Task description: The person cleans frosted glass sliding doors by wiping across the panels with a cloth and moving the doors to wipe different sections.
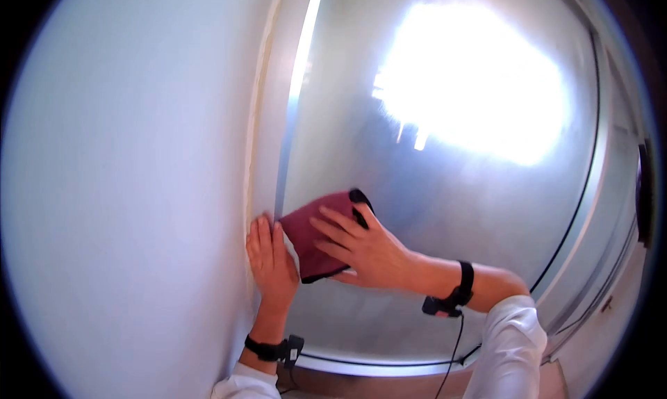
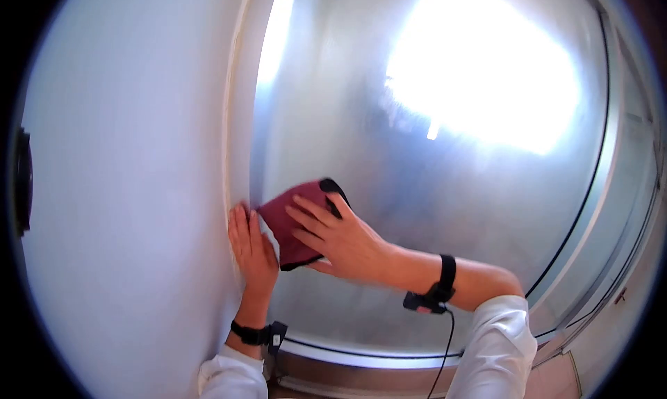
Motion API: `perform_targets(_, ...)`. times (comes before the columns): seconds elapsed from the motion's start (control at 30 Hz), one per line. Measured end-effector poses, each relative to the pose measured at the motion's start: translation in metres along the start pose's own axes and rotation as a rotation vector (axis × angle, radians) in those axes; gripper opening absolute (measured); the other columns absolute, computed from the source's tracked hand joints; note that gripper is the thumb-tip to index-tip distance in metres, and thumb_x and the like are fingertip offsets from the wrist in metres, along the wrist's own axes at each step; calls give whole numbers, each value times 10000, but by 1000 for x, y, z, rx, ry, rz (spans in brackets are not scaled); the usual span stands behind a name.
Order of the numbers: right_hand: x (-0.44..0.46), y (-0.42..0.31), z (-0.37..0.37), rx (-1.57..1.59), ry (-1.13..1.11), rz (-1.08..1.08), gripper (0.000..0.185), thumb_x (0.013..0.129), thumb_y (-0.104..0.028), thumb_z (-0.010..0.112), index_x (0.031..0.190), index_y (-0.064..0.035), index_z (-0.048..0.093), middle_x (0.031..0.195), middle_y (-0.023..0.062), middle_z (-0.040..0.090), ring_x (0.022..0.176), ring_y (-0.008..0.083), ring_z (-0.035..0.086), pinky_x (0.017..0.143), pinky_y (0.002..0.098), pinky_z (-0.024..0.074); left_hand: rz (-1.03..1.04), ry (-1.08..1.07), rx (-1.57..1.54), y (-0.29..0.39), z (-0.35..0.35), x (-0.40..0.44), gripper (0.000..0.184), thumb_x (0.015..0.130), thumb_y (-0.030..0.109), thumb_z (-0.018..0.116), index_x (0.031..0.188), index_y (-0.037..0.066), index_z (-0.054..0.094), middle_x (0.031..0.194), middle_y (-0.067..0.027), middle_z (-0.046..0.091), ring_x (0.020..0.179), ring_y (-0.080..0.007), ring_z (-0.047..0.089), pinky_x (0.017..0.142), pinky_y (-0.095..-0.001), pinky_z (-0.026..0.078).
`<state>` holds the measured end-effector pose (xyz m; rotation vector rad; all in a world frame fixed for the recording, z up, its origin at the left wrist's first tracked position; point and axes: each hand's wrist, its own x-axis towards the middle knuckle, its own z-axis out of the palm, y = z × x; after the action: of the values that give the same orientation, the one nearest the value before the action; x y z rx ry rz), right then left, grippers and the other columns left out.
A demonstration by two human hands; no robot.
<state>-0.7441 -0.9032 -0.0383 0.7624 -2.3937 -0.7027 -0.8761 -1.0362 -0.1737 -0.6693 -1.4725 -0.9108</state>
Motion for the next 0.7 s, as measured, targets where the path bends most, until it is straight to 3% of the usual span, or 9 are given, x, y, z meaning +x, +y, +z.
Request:
perform_targets(0.07,33,33,-28,-36,81,-51,559,668,-357,739,1147,-108,594,1446,135,390,1369,308,295,1066,575,195,-32,-26,47,0,0,3,508,877,-26,448,1380,-22,377,1438,-253,350,1309,-457,343,1079,-533,267)
perform_targets(0.13,73,72,-59,-177,201,-88,481,682,-358,730,1069,-106,596,1434,135,398,1374,328,283,1071,566,193,-21,-13,49,-2,-3,7,466,829,-66,485,1293,-35,471,1412,-237,403,1289,-434,395,1046,-538,303)
perform_targets(0.2,118,117,-97,-347,297,-45,437,686,-338,724,1034,-110,588,1422,113,411,1383,318,275,1075,571,188,-16,37,67,-5,1,9,477,829,-80,457,1303,-26,471,1400,-236,425,1290,-427,400,1047,-534,303)
perform_targets(0.4,180,273,-207,-854,698,192,482,883,-271,579,1344,-206,455,1445,67,385,1375,279,295,1104,530,226,-11,-66,44,-3,-2,11,481,858,-52,412,1333,6,468,1430,-236,387,1318,-413,373,1077,-533,277)
perform_targets(0.43,173,278,-222,-879,680,224,482,883,-271,579,1344,-206,455,1445,67,385,1375,279,295,1104,530,226,-10,-55,51,-5,-2,10,488,860,-48,397,1339,11,464,1434,-238,379,1324,-415,363,1084,-534,267)
perform_targets(0.5,158,287,-251,-710,547,479,503,930,-376,466,1397,-200,399,1499,101,297,1390,284,253,1104,572,194,8,-53,22,-6,-1,15,494,861,-44,383,1346,16,461,1439,-239,371,1330,-417,352,1091,-535,258)
perform_targets(0.53,145,328,-258,-746,643,467,496,924,-395,469,1384,-217,416,1478,105,334,1384,312,258,1072,611,214,5,-62,64,-6,-1,14,495,863,-33,376,1349,16,457,1438,-243,369,1330,-421,348,1095,-537,250)
perform_targets(0.67,22,371,-311,-784,700,780,510,942,-438,443,1406,-233,393,1473,87,349,1353,325,304,1080,564,236,-49,-99,157,-4,-1,12,486,873,-16,367,1352,5,449,1433,-251,369,1331,-429,338,1103,-541,233)
perform_targets(0.7,-20,398,-323,-826,747,736,515,950,-438,434,1423,-246,367,1471,97,349,1347,326,314,1083,558,236,-32,-56,163,-2,2,14,472,864,-38,387,1326,-3,476,1427,-254,373,1333,-424,336,1102,-539,241)
